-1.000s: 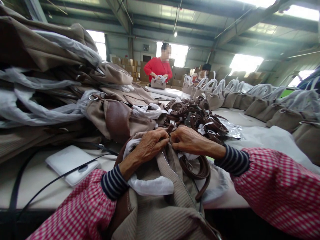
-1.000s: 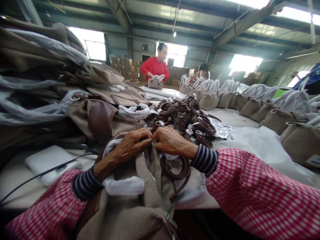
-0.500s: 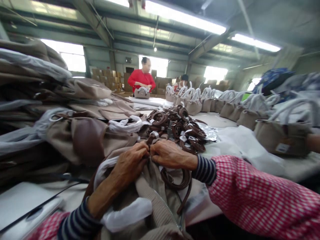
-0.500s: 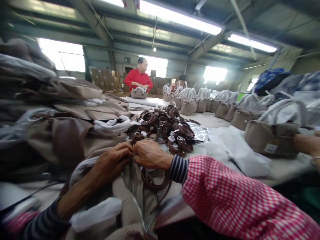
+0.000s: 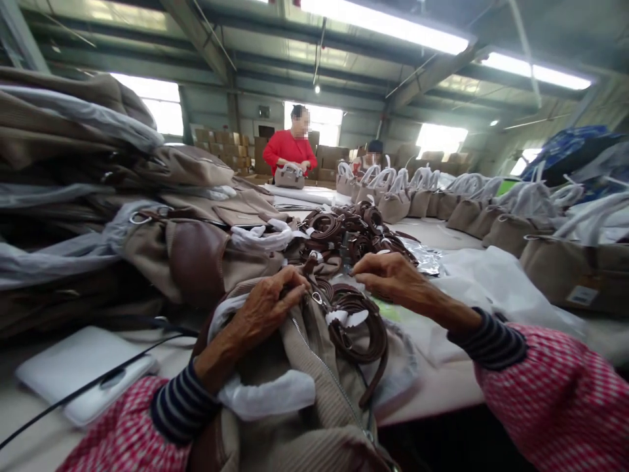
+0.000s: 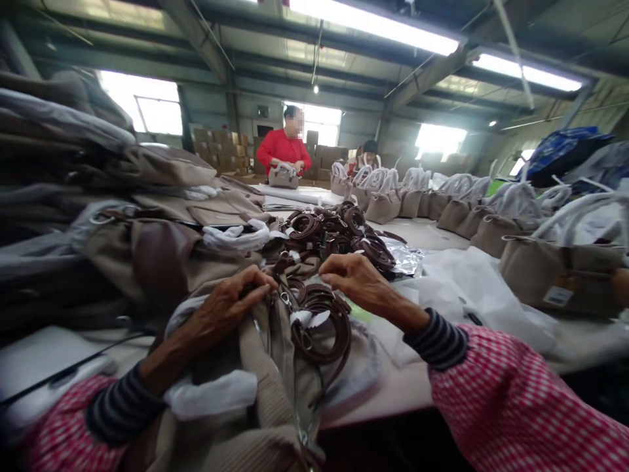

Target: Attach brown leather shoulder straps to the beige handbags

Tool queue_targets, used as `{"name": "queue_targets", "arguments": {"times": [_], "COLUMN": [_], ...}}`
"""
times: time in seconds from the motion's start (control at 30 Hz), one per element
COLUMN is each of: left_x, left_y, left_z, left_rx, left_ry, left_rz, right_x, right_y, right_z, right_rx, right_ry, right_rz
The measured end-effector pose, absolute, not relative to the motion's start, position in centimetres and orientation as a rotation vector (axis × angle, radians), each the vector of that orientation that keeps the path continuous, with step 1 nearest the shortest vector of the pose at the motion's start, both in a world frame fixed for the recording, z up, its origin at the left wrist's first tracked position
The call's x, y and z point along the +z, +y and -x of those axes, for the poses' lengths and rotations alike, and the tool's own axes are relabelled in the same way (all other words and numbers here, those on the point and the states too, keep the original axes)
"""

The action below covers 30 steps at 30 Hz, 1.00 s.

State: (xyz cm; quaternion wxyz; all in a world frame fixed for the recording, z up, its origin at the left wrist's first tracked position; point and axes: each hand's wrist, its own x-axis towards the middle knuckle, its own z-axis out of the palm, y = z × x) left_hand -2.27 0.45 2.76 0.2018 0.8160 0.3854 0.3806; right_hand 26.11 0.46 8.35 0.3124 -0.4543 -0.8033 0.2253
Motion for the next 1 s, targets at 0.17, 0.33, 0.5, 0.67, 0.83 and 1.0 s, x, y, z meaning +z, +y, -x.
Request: {"name": "queue_targets", "arguments": {"times": [0.17, 0.33, 0.5, 0.67, 0.83, 1.0], "left_x": [2.8, 2.4, 2.4, 2.3, 2.1, 2.1], "left_y": [0.3, 0.6, 0.5, 0.8, 1.0, 1.1], "left_z": [2.1, 2.0, 1.8, 1.9, 2.2, 2.4], "left_rx": [1.059, 1.068, 1.064, 1.134, 1.159, 1.187], "left_ry": [1.074, 1.114, 1.122, 1.058, 0.968, 0.888], "left_rz": [-2.273, -2.252, -2.193, -2.132, -2.064, -1.994], "right_x": [6.9, 4.8, 4.1, 4.9, 6.2, 6.9], "right_y": [-2.3, -3.9, -4.0, -3.5, -1.4, -0.4], "right_z": [-29.3, -29.2, -27.9, -26.0, -22.2, -19.1], "right_rx": [0.731, 0.868, 0.886, 0.878, 1.022, 1.118], "right_ry": [-2.043, -1.987, -1.829, -1.739, -1.614, -1.778], "right_rz": [1.306, 1.284, 1.289, 1.216, 1.035, 1.006]}}
